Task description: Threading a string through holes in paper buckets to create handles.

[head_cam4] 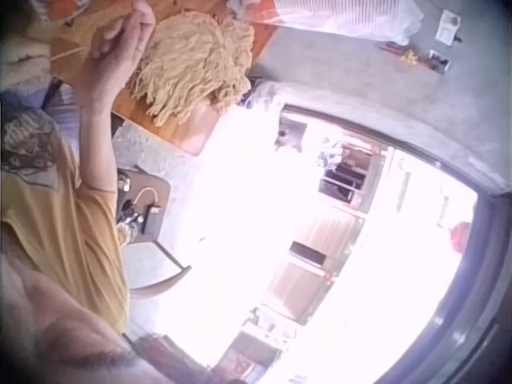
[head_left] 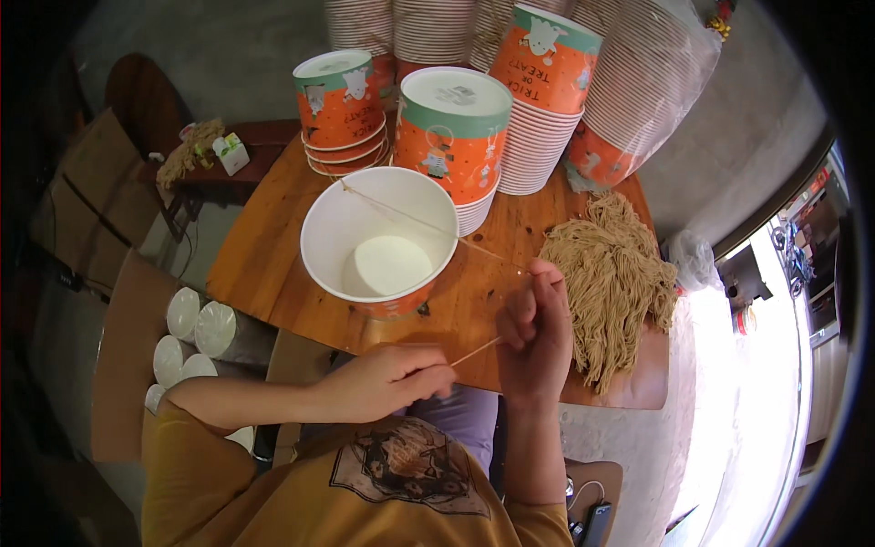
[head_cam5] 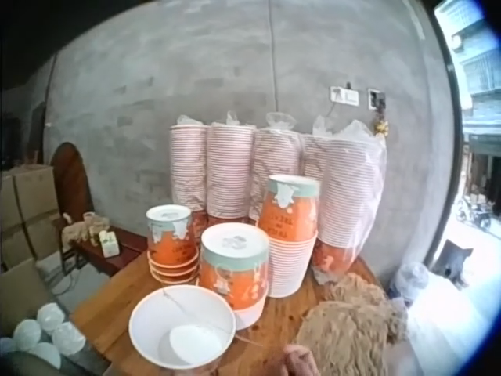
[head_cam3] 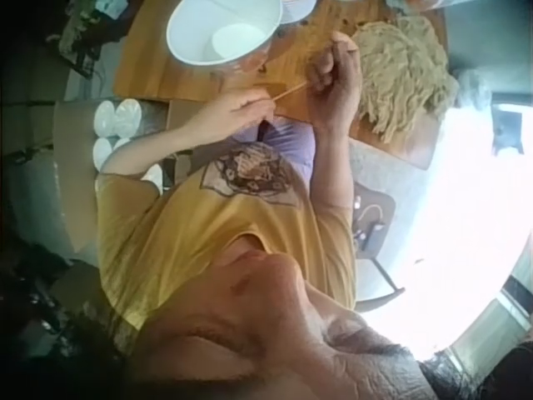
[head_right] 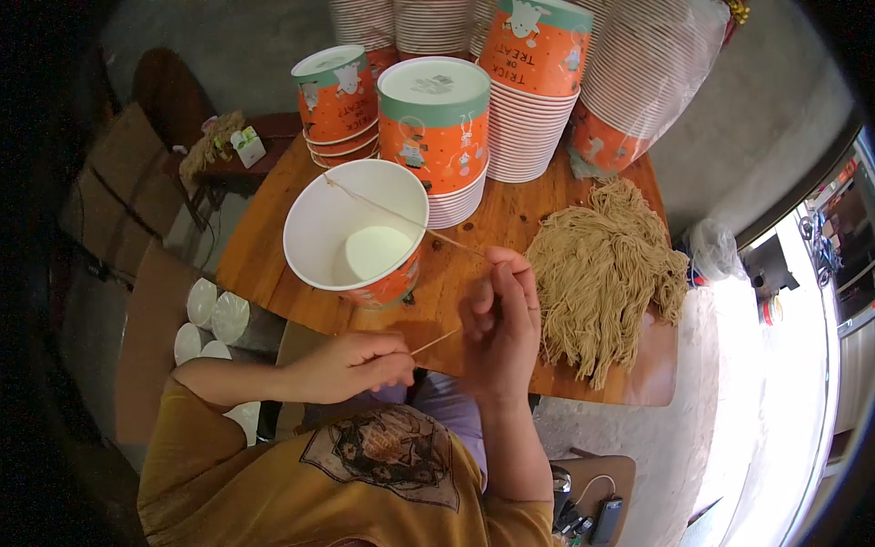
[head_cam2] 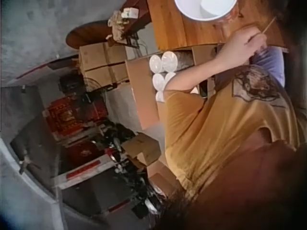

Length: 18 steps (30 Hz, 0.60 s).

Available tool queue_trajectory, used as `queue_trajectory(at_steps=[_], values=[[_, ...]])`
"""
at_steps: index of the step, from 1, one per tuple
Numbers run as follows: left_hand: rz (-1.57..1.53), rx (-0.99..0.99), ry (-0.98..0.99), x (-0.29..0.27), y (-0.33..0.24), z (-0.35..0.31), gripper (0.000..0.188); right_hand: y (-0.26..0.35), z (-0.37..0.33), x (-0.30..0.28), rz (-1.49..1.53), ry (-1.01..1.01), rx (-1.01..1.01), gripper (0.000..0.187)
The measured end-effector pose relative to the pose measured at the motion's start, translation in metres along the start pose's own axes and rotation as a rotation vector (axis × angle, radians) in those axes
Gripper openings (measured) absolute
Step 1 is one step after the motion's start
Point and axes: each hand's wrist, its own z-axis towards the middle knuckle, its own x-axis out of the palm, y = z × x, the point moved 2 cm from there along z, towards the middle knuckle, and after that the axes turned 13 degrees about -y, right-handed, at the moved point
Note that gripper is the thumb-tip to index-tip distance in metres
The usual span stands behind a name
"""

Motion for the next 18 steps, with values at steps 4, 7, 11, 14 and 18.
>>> queue_trajectory(at_steps=[4, 7, 11, 14, 18], values=[[0.030, 0.071, -0.091, -0.011, 0.003, -0.004, 0.027, 0.005, 0.008, -0.027, -0.756, -0.019, -0.276, 0.017], [0.206, 0.111, -0.103, -0.018, -0.005, 0.000, 0.027, 0.005, -0.019, -0.005, -1.410, 0.094, -0.779, 0.025], [0.206, 0.187, -0.098, -0.017, -0.017, 0.001, 0.027, -0.012, -0.037, -0.003, -1.087, 0.430, -0.383, 0.024], [0.262, 0.179, -0.102, -0.021, -0.028, 0.001, 0.026, -0.013, -0.036, -0.007, -1.201, 0.456, -0.494, 0.020], [0.435, 0.417, -0.165, -0.024, -0.028, -0.001, 0.025, -0.011, -0.037, -0.006, -1.121, 0.468, -0.527, 0.018]])
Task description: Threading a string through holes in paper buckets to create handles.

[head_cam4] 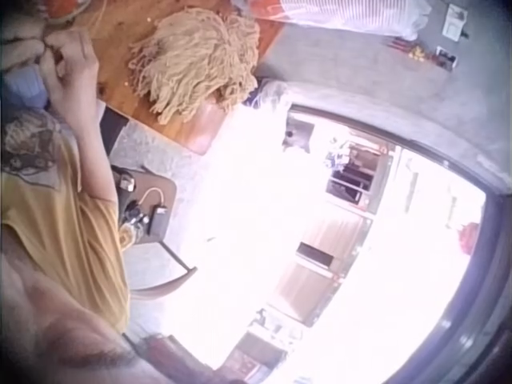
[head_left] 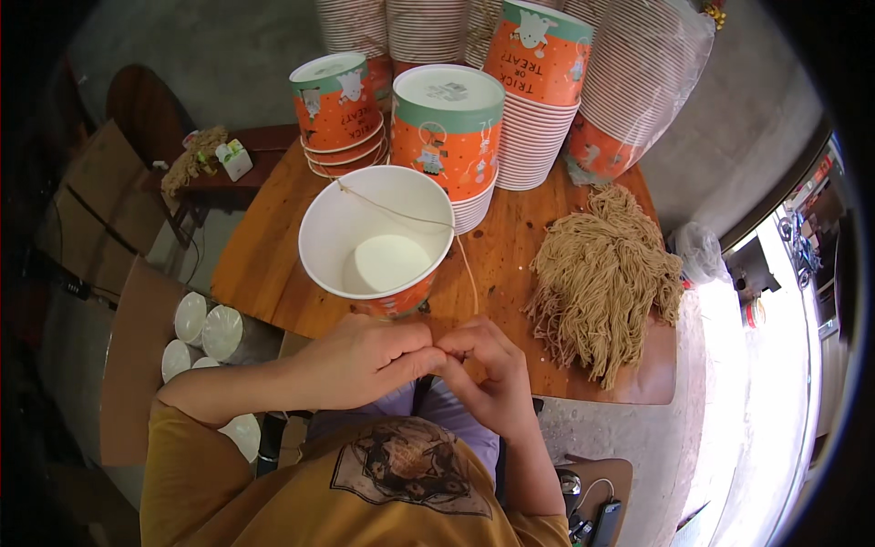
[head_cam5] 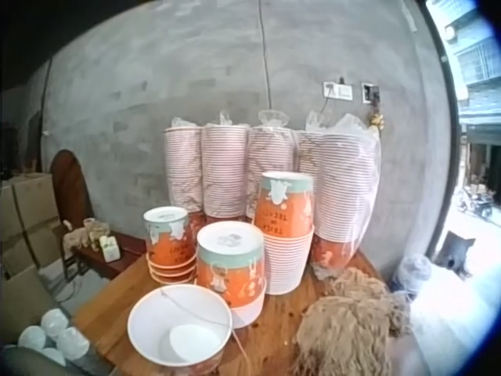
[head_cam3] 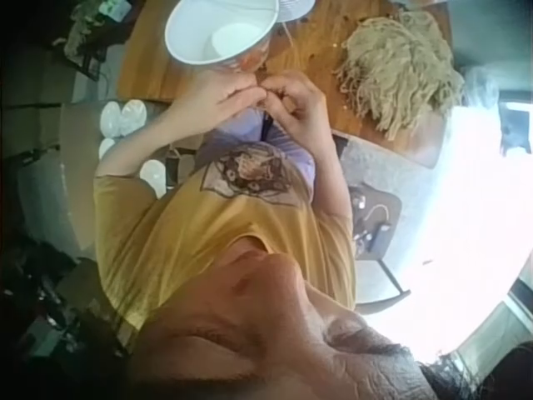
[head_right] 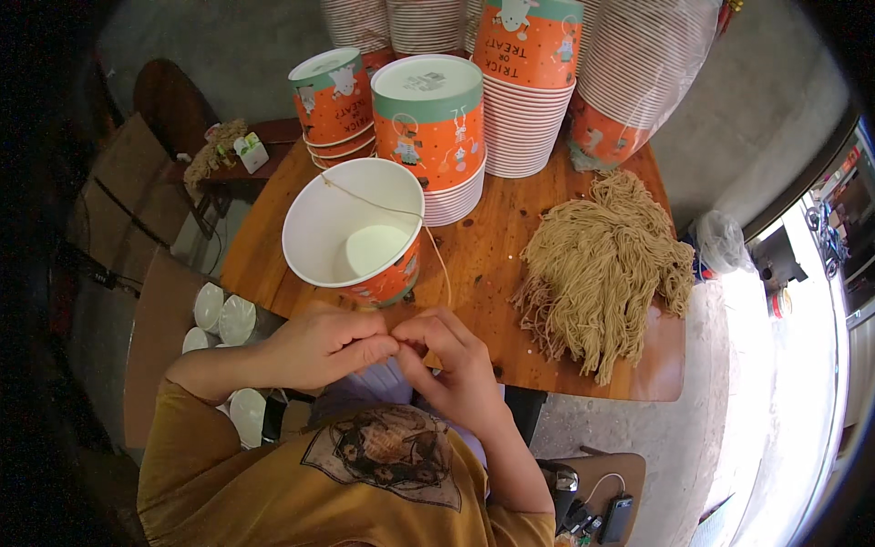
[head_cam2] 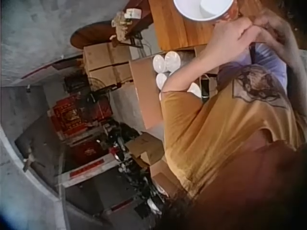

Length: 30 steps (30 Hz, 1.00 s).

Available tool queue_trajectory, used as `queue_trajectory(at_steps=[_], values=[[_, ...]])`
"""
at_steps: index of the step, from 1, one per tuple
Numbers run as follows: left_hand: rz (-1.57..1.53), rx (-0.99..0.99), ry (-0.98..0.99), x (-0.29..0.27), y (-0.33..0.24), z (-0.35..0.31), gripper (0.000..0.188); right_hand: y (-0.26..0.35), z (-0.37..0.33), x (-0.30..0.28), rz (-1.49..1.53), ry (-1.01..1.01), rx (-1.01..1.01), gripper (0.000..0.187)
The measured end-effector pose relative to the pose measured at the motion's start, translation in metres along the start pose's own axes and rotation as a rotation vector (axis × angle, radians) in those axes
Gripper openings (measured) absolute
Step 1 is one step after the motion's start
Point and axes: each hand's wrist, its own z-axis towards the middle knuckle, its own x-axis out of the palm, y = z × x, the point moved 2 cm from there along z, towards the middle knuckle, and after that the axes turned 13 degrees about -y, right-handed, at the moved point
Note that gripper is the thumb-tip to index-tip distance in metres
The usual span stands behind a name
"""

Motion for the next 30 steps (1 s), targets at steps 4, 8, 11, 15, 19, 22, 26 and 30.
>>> queue_trajectory(at_steps=[4, 8, 11, 15, 19, 22, 26, 30], values=[[0.052, 0.104, -0.024, -0.006, -0.003, 0.003, 0.022, -0.004, -0.001, 0.001, -0.021, -0.056, -0.125, 0.019], [0.338, 0.253, -0.405, -0.023, 0.002, 0.020, 0.028, -0.012, -0.004, -0.001, -0.071, -0.112, 0.027, 0.019], [0.288, 0.164, -0.355, -0.030, 0.025, 0.029, 0.023, -0.011, 0.003, 0.001, -0.301, -0.189, -0.164, 0.017], [-0.225, -0.308, -0.055, -0.031, 0.042, 0.039, 0.023, -0.017, 0.006, 0.012, -0.397, -0.220, -0.154, 0.015], [-0.286, -0.378, -0.039, -0.032, 0.041, 0.044, 0.019, -0.030, 0.005, 0.024, -0.334, -0.214, -0.161, 0.014], [-0.274, -0.395, -0.013, -0.034, 0.042, 0.047, 0.020, -0.028, 0.008, 0.034, -0.353, -0.277, -0.266, 0.015], [-0.293, -0.399, 0.019, -0.036, 0.042, 0.047, 0.021, -0.030, 0.012, 0.041, -0.408, -0.305, -0.380, 0.017], [-0.225, -0.334, 0.014, -0.035, 0.045, 0.046, 0.022, -0.035, 0.007, 0.034, -0.597, -0.212, -0.363, 0.016]])
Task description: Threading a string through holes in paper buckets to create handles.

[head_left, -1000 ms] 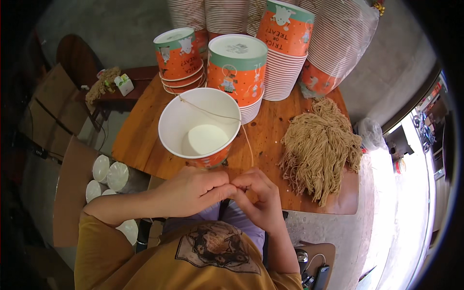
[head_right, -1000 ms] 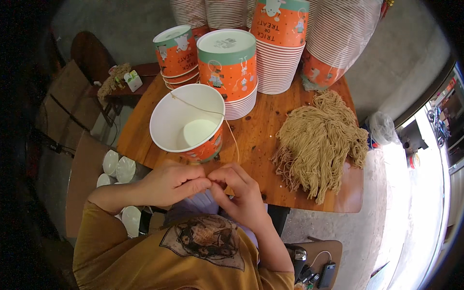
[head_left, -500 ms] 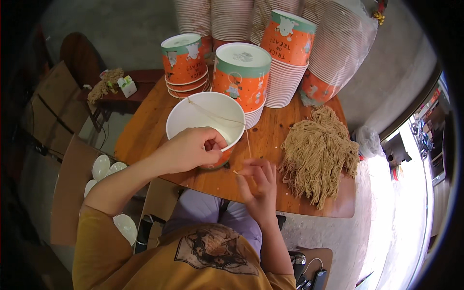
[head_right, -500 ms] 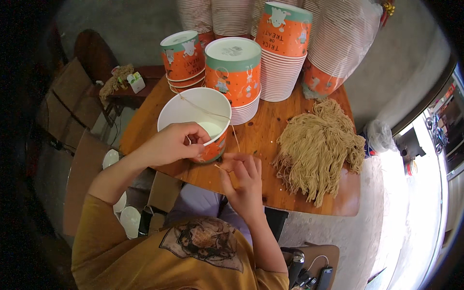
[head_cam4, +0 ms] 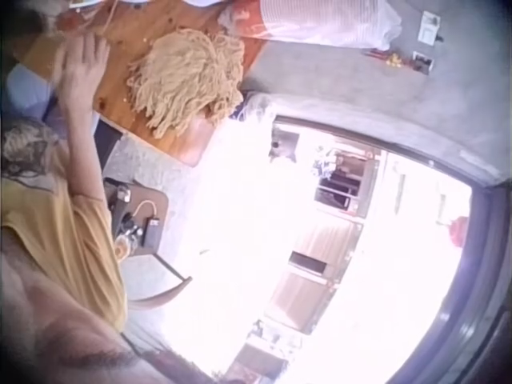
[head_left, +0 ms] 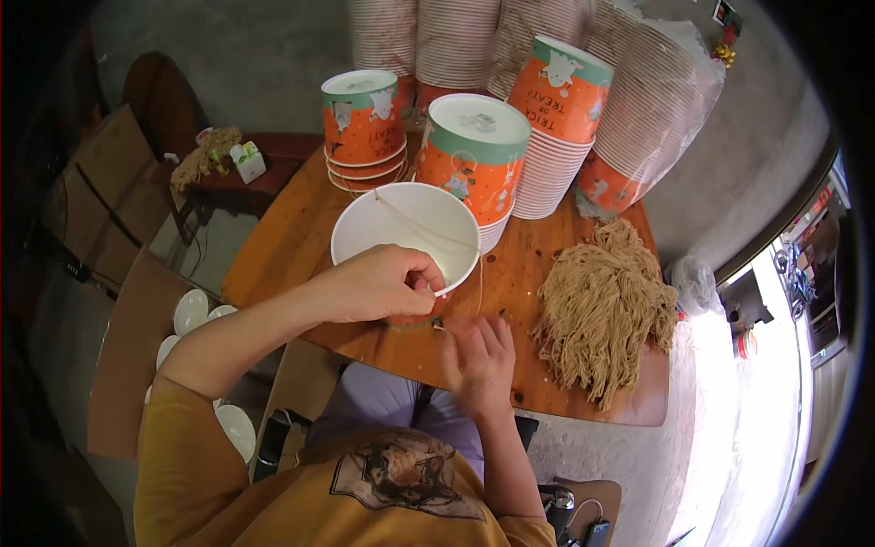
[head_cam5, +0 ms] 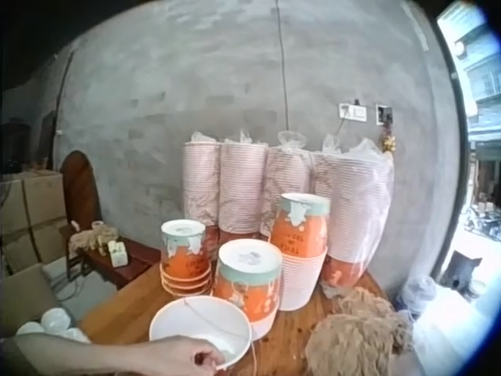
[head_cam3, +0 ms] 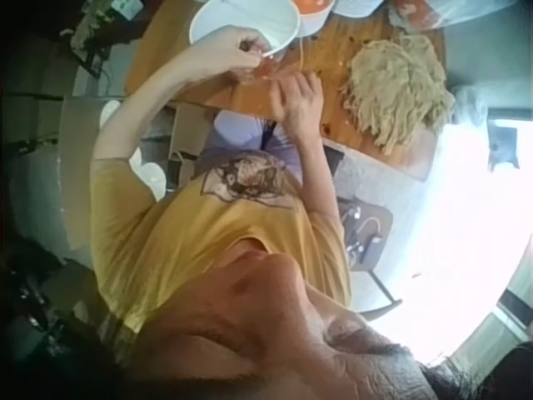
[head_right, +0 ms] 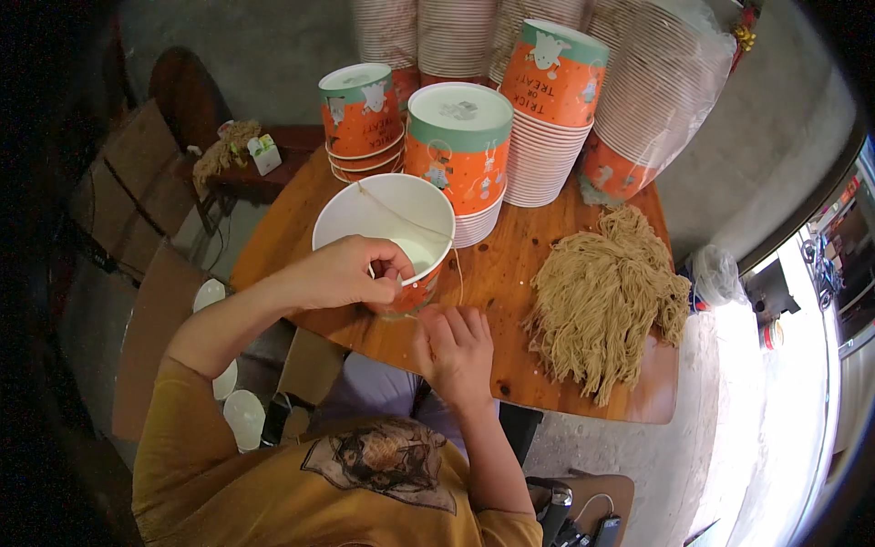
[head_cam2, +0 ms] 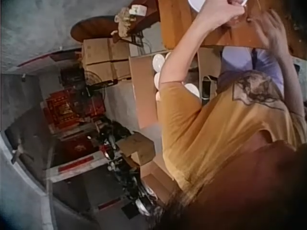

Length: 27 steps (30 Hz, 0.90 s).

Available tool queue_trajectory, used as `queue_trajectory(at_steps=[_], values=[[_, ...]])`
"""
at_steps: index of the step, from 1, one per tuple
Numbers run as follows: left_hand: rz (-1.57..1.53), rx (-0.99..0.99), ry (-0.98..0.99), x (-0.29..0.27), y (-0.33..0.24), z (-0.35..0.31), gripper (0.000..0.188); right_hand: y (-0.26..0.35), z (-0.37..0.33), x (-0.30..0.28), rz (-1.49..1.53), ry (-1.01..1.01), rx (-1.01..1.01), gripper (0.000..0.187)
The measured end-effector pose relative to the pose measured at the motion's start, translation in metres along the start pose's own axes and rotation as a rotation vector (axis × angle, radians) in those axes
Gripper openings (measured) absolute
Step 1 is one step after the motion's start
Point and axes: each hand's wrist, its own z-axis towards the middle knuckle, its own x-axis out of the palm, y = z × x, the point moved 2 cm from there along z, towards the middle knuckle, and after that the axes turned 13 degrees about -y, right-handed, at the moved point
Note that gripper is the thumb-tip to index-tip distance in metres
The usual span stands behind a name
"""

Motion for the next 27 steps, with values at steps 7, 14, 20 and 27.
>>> queue_trajectory(at_steps=[7, 14, 20, 27], values=[[-0.018, -0.022, -0.002, -0.002, -0.002, 0.000, 0.022, 0.011, 0.012, 0.000, 0.082, -0.196, 0.107, 0.015], [-0.067, -0.099, 0.031, -0.001, -0.003, 0.000, 0.021, 0.006, -0.002, 0.016, 0.169, -0.022, 0.066, 0.012], [-0.049, -0.021, 0.029, -0.003, -0.001, 0.002, 0.025, 0.005, 0.006, 0.012, 0.254, -0.053, 0.520, 0.012], [-0.045, -0.038, 0.040, -0.002, -0.004, 0.003, 0.030, 0.007, 0.017, 0.011, 0.106, -0.095, 0.407, 0.018]])
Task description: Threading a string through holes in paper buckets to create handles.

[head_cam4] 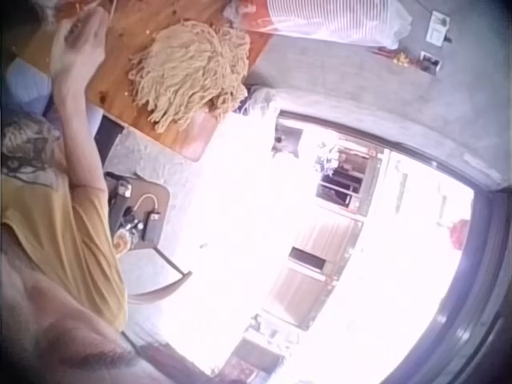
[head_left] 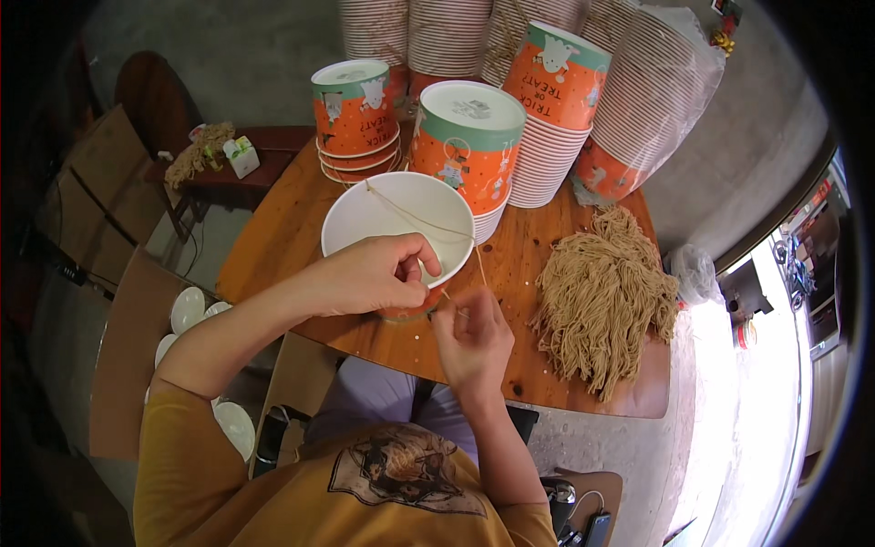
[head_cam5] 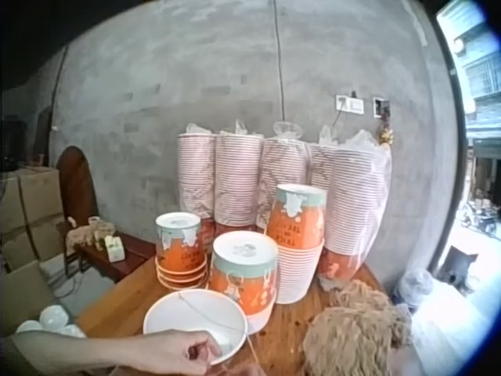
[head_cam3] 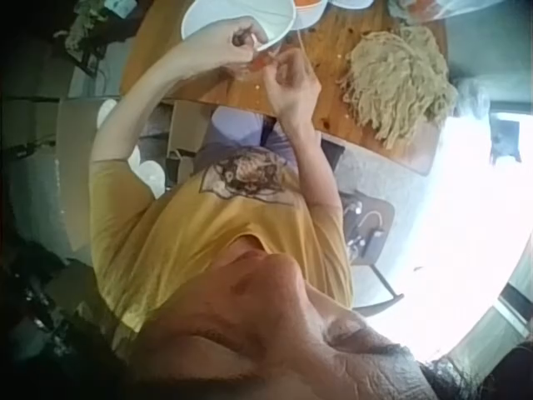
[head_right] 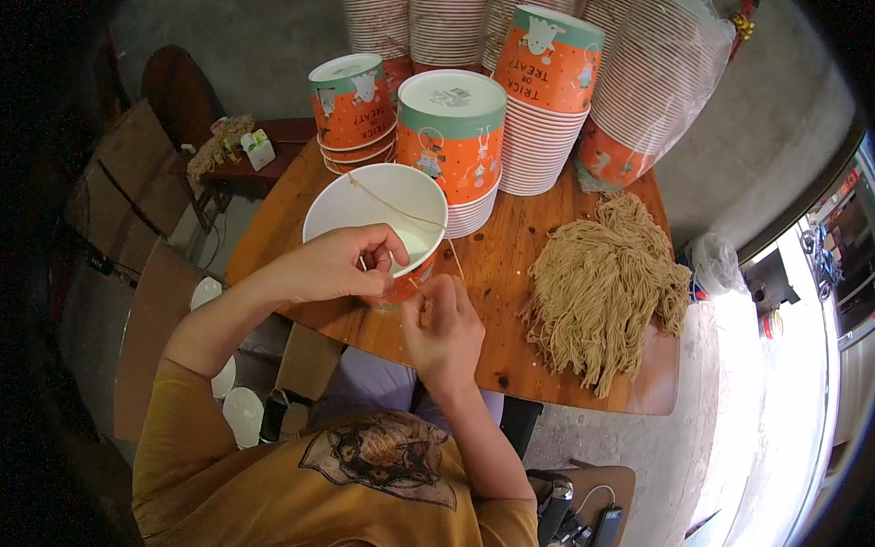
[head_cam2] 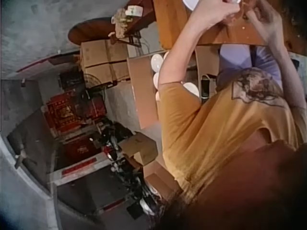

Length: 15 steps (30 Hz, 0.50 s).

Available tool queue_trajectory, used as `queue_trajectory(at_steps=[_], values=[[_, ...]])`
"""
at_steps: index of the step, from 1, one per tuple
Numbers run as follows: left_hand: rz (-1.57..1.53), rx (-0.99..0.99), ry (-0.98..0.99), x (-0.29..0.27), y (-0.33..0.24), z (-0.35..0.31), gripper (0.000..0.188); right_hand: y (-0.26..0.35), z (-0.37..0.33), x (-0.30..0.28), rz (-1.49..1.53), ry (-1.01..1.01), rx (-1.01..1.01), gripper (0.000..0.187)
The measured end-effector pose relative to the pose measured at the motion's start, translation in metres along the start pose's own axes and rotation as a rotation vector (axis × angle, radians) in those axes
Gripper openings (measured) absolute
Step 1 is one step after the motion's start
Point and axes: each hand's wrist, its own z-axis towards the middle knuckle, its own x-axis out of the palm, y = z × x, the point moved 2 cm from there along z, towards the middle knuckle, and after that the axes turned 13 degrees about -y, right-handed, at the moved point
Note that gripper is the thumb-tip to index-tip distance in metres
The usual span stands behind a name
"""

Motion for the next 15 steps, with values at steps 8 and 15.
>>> queue_trajectory(at_steps=[8, 15], values=[[-0.015, 0.025, 0.001, 0.0005, 0.0059, 0.0010, 0.035, 0.0050, 0.0050, 0.0074, -0.108, -0.045, -0.158, 0.020], [-0.019, 0.046, 0.022, 0.0001, 0.0078, 0.0018, 0.035, 0.0087, 0.0074, 0.0099, -0.149, -0.030, -0.161, 0.019]])
